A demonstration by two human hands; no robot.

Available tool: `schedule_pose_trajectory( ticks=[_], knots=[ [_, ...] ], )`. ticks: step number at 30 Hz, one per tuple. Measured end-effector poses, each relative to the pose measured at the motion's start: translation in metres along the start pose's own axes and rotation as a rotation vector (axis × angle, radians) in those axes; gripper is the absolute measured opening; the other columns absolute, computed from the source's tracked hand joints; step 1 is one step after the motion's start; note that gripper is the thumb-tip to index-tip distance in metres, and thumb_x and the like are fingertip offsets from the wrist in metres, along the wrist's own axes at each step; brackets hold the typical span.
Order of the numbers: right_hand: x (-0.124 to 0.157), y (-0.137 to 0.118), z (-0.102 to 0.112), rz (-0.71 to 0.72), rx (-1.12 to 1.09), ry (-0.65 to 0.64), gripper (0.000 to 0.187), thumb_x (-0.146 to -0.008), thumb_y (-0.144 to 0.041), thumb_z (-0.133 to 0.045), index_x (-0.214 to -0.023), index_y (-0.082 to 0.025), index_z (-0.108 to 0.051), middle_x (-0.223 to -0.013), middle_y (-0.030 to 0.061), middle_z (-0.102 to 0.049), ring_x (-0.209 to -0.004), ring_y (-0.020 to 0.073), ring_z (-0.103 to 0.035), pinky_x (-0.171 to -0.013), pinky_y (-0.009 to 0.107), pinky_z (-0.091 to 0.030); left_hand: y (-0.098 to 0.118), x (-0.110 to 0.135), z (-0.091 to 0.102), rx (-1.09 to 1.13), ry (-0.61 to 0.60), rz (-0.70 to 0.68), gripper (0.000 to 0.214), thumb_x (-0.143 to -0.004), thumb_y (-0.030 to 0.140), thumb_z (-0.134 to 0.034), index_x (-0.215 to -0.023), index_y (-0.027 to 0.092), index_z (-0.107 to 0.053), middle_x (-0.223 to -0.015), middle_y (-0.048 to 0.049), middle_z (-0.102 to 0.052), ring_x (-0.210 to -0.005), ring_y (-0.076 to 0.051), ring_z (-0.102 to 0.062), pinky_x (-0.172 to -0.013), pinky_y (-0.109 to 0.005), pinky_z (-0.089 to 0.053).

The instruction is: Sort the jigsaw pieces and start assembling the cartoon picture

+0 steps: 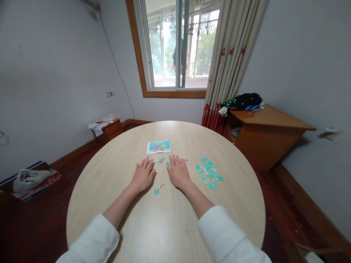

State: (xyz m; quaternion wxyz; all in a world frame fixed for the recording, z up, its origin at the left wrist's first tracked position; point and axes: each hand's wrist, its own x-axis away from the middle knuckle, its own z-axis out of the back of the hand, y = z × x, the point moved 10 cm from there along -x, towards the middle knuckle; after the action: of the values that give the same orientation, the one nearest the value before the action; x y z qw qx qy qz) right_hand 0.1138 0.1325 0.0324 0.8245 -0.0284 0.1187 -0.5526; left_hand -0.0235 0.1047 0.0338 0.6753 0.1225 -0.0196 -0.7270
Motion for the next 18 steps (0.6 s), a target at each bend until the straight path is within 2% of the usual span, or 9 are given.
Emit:
schedule_pose_trajectory(
  ticks=[3,6,10,13,16,18],
  knots=[
    [-0.001,0.002,-0.006,-0.012,0.004,-0.041,0.054,-0.093,-0.035,-0.025,-0.141,-0.011,-0.029,-0.147,0.0128,-0.028,-0.136,0.0252,-0.023,-0.110,0.046,-0.014,-0.001,0.000,-0.011,-0.020,-0.051,0.013,0.055,-0.091,0.039,-0.026,-0.140,0.013,-0.030,-0.148,-0.0159,-0.023,-0.136,-0.030,-0.021,-0.108,-0.055,-0.015],
    [0.000,0.004,-0.010,-0.028,0.006,-0.070,0.052,-0.093,-0.036,-0.027,-0.141,-0.014,-0.031,-0.147,0.0119,-0.028,-0.135,0.0260,-0.024,-0.109,0.047,-0.014,-0.003,0.000,-0.017,-0.032,-0.084,0.002,0.054,-0.091,0.044,-0.028,-0.139,0.020,-0.033,-0.148,-0.0141,-0.024,-0.136,-0.030,-0.021,-0.107,-0.056,-0.014],
    [0.001,0.005,-0.002,-0.051,0.008,-0.033,0.050,-0.094,-0.036,-0.030,-0.142,-0.021,-0.029,-0.148,0.0123,-0.025,-0.137,0.0269,-0.020,-0.108,0.048,-0.016,-0.008,-0.001,-0.013,-0.010,-0.067,-0.002,0.051,-0.090,0.047,-0.031,-0.137,0.030,-0.036,-0.149,-0.0104,-0.024,-0.136,-0.031,-0.021,-0.107,-0.057,-0.015],
    [0.002,0.001,0.004,-0.016,0.014,-0.003,0.047,-0.094,-0.034,-0.029,-0.138,-0.018,-0.036,-0.147,0.0140,-0.026,-0.136,0.0267,-0.021,-0.108,0.047,-0.014,-0.008,-0.001,-0.005,0.003,-0.046,0.002,0.051,-0.090,0.045,-0.032,-0.138,0.029,-0.035,-0.150,-0.0109,-0.021,-0.136,-0.033,-0.019,-0.107,-0.057,-0.015],
    [0.002,-0.005,0.004,0.032,0.013,-0.004,0.044,-0.095,-0.030,-0.027,-0.132,-0.014,-0.045,-0.142,0.0158,-0.037,-0.133,0.0246,-0.031,-0.109,0.046,-0.013,0.005,0.001,0.000,0.012,-0.039,-0.058,0.053,-0.090,0.043,-0.032,-0.140,0.023,-0.032,-0.150,-0.0122,-0.020,-0.137,-0.032,-0.017,-0.108,-0.056,-0.013],
    [0.003,-0.009,0.002,0.077,0.000,-0.016,0.043,-0.094,-0.028,-0.028,-0.132,-0.018,-0.046,-0.141,0.0146,-0.038,-0.132,0.0233,-0.032,-0.109,0.047,-0.012,0.021,0.005,0.000,0.018,-0.055,-0.160,0.054,-0.090,0.042,-0.032,-0.140,0.022,-0.030,-0.150,-0.0105,-0.020,-0.138,-0.029,-0.015,-0.109,-0.055,-0.011]
  ],
)
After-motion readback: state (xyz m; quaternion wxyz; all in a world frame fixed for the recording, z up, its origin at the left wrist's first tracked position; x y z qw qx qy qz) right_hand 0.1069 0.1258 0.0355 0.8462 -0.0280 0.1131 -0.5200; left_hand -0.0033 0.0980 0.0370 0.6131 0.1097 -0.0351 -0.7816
